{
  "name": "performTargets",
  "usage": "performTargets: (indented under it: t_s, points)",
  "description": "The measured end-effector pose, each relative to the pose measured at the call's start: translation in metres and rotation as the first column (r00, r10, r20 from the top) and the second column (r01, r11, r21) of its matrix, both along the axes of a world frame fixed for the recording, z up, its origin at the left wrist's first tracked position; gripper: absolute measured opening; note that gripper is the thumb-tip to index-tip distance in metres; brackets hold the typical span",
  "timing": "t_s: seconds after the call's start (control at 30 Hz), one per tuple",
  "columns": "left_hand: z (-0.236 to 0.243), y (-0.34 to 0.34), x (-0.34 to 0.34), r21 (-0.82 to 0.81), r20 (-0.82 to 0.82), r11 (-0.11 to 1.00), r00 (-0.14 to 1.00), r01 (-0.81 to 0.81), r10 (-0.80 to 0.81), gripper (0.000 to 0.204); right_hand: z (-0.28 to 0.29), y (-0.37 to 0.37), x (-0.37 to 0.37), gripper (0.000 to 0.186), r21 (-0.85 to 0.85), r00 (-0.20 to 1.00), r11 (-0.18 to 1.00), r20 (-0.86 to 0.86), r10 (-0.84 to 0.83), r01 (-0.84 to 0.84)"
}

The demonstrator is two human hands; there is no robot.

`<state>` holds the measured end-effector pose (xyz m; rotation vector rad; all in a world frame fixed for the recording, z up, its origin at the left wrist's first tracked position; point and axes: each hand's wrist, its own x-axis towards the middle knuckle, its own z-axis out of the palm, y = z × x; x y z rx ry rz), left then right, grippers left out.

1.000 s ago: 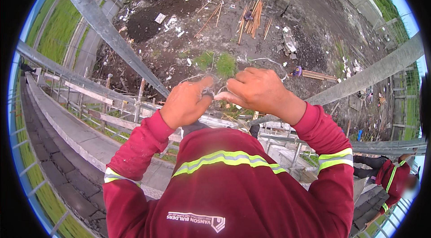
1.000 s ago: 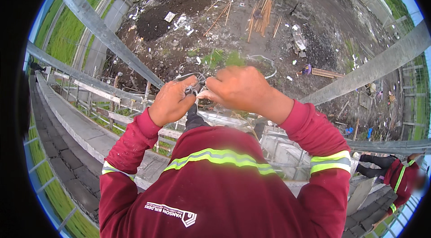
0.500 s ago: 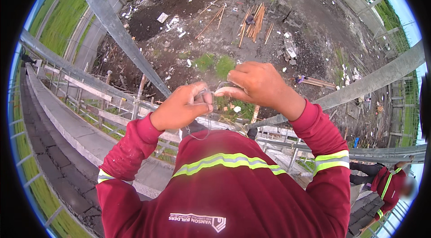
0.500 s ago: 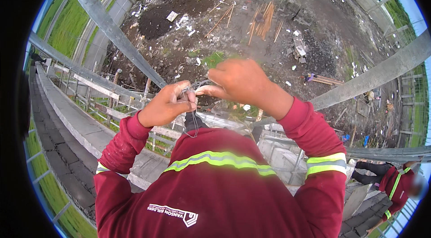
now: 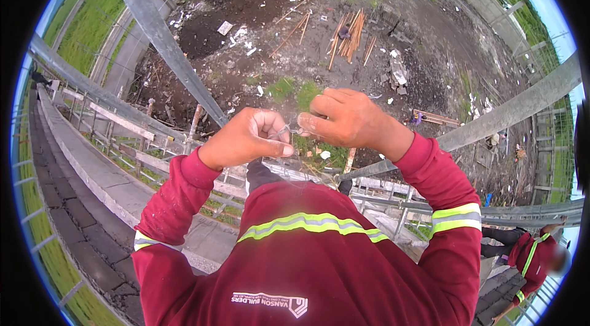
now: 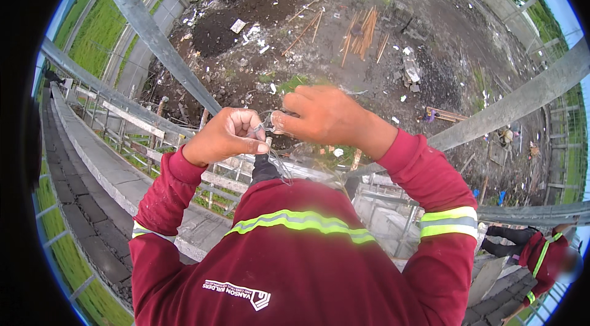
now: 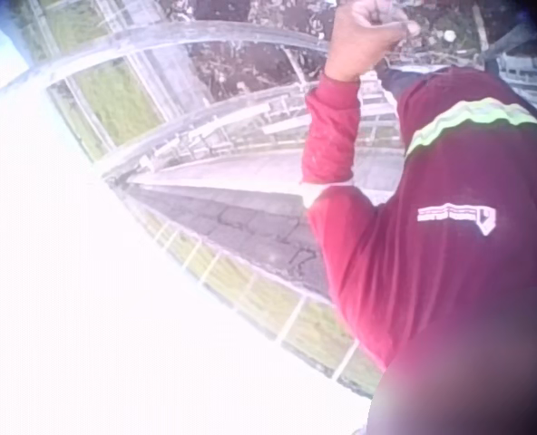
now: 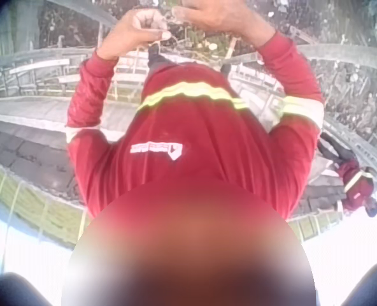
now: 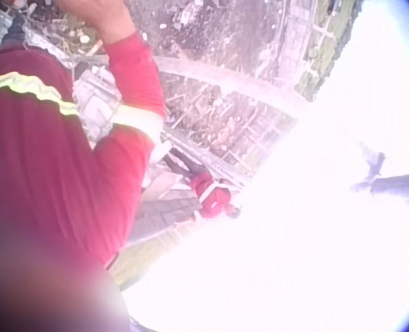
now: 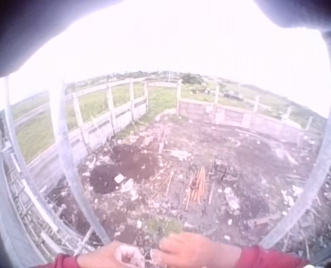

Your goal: The person stands on a scaffold and ties a metal wire around a horizontal scaffold pole. They then attach a rope with a hook to the tied wire and adjust the rope.

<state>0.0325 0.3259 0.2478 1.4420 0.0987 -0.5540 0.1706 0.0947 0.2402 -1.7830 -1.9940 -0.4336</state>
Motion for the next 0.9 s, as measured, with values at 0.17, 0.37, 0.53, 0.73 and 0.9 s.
performTargets:
  t_s: [0.17, 0.37, 0.53, 0.73, 0.9]
  points:
    - [-0.006, -0.009, -0.003, 0.226, 0.195, 0.971, 0.98, -0.075, 0.03, 0.026, -0.007, 0.003, -0.004, 0.025, 0.069, 1.0, 0.997, 0.001, -0.018, 0.018]
    - [-0.021, -0.006, -0.026, 0.313, 0.898, 0.39, 0.403, -0.866, 0.174, 0.051, -0.01, -0.007, -0.001, 0.025, 0.115, 0.961, 0.97, -0.205, -0.186, 0.213]
    - [-0.053, -0.054, -0.067, 0.161, 0.597, 0.534, 0.513, -0.83, 0.617, 0.04, -0.029, -0.013, -0.026, 0.023, 0.093, 0.897, 0.93, -0.313, -0.311, 0.355]
    - [-0.068, -0.079, -0.035, -0.135, 0.129, 0.664, 0.652, -0.735, 0.748, 0.042, -0.051, -0.001, -0.041, 0.025, 0.13, 0.898, 0.925, -0.32, -0.302, 0.357]
    - [-0.07, -0.075, -0.001, -0.273, -0.095, 0.625, 0.667, -0.731, 0.739, 0.033, -0.046, 0.005, -0.051, 0.032, 0.056, 0.888, 0.937, -0.342, -0.307, 0.345]
